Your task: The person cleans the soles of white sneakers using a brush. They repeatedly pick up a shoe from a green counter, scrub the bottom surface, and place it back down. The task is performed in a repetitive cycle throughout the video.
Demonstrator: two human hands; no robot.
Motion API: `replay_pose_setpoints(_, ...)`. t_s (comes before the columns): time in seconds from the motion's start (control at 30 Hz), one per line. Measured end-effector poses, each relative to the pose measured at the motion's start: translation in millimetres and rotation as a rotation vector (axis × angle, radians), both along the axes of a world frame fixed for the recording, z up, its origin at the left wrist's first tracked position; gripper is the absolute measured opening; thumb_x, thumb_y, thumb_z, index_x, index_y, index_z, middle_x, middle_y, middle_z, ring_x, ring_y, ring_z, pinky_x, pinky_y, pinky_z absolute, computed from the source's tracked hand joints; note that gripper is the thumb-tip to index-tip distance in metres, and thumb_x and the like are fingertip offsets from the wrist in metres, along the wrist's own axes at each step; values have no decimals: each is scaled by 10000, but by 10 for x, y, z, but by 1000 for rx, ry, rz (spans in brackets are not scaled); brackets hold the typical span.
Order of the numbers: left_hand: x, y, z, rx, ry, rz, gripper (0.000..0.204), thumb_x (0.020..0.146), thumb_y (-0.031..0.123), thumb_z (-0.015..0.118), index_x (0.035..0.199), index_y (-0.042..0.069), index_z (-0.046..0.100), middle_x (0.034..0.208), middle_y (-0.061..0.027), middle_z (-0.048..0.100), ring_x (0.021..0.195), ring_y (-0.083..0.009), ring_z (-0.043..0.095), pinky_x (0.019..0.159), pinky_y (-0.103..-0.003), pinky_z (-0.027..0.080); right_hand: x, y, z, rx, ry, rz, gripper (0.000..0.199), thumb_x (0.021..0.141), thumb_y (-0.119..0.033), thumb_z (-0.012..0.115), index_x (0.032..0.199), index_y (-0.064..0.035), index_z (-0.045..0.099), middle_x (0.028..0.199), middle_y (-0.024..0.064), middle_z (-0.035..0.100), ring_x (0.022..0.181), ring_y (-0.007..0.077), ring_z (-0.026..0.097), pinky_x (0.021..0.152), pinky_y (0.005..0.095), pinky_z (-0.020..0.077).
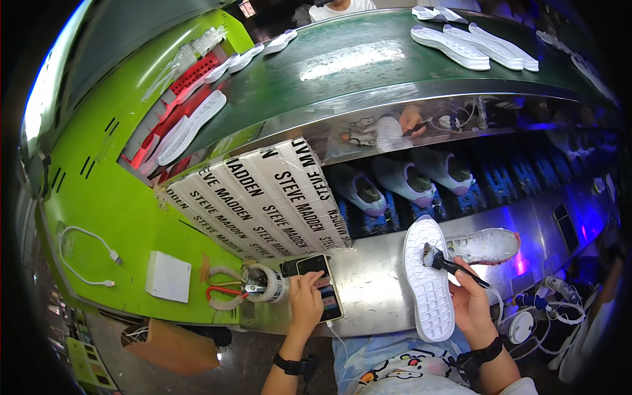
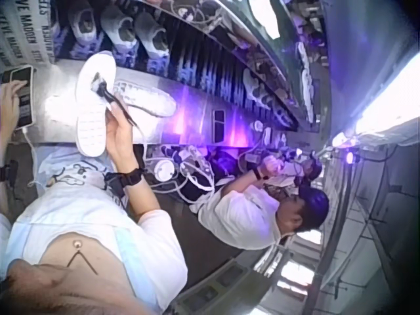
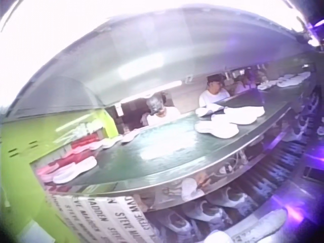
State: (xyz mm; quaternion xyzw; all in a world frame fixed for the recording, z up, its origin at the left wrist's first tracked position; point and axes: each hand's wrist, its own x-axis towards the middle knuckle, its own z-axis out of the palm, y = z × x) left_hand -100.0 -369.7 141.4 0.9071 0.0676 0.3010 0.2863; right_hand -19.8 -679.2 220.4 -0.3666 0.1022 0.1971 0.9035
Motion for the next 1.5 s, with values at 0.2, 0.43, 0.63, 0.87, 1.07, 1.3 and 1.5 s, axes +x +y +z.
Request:
replay_pose_setpoints(0.2, 14, -40, -28, 18, 11, -17, 301, 746, -57, 454, 1015, -26, 587, 925, -132, 572, 855, -302, 487, 776, -387, 416, 2, -43, -30, -8, 1, 2, 420, 860, -83, 536, 1264, -25, 439, 1158, 155, 557, 979, 282, 577, 845, 402, 490)
replay_pose_setpoints(0.43, 38, -325, 154, -579, 10, -79, 274, 863, 33, 437, 1110, -12, 546, 1076, -121, 585, 1008, -271, 509, 867, -348, 420, -32, -65, 55, 38, 24, -8, 394, 860, -77, 541, 1240, -18, 457, 1155, 161, 561, 1024, 281, 562, 873, 392, 469)
replay_pose_setpoints(0.63, 340, -1196, 190, -2301, 227, -1052, 530, 944, 345, 388, 1375, 39, 341, 1335, -168, 450, 1248, -286, 415, 1056, -428, 303, -124, 385, 214, 7, -131, -59, 328, 852, -63, 573, 1173, -17, 525, 1039, 114, 611, 981, 195, 568, 865, 332, 452)
replay_pose_setpoints(0.87, 506, -1186, 14, -2272, 193, -1074, 555, 947, 411, 315, 1360, 43, 358, 1312, -189, 468, 1186, -321, 485, 1011, -447, 387, -69, 136, 389, -932, -1527, 33, 268, 685, -19, 696, 950, -47, 675, 901, 66, 664, 868, 198, 575, 767, 330, 430)
replay_pose_setpoints(1.07, 508, -1273, 383, -2122, 210, -547, 567, 930, 431, 337, 1315, 19, 392, 1216, -220, 522, 1044, -359, 563, 860, -443, 497, -107, 82, 372, -898, -1382, 210, 243, 732, -61, 685, 975, -58, 680, 913, 86, 662, 810, 227, 616, 747, 346, 460)
replay_pose_setpoints(1.3, 677, -968, 369, -2072, 483, -924, 561, 953, 374, 283, 1305, -51, 375, 1180, -272, 535, 1018, -369, 583, 874, -453, 487, 11, -2, 459, -613, -1282, 685, 260, 779, -76, 645, 1036, -41, 656, 993, 110, 658, 953, 226, 618, 880, 313, 457)
replay_pose_setpoints(1.5, 984, -986, 529, -1507, 1008, -1003, 332, 917, 167, 492, 1145, -64, 555, 1051, -154, 636, 889, -203, 650, 768, -284, 534, 68, -89, 545, -684, -1377, 870, 230, 780, -64, 639, 1007, -70, 677, 995, 71, 666, 915, 238, 613, 802, 308, 483)
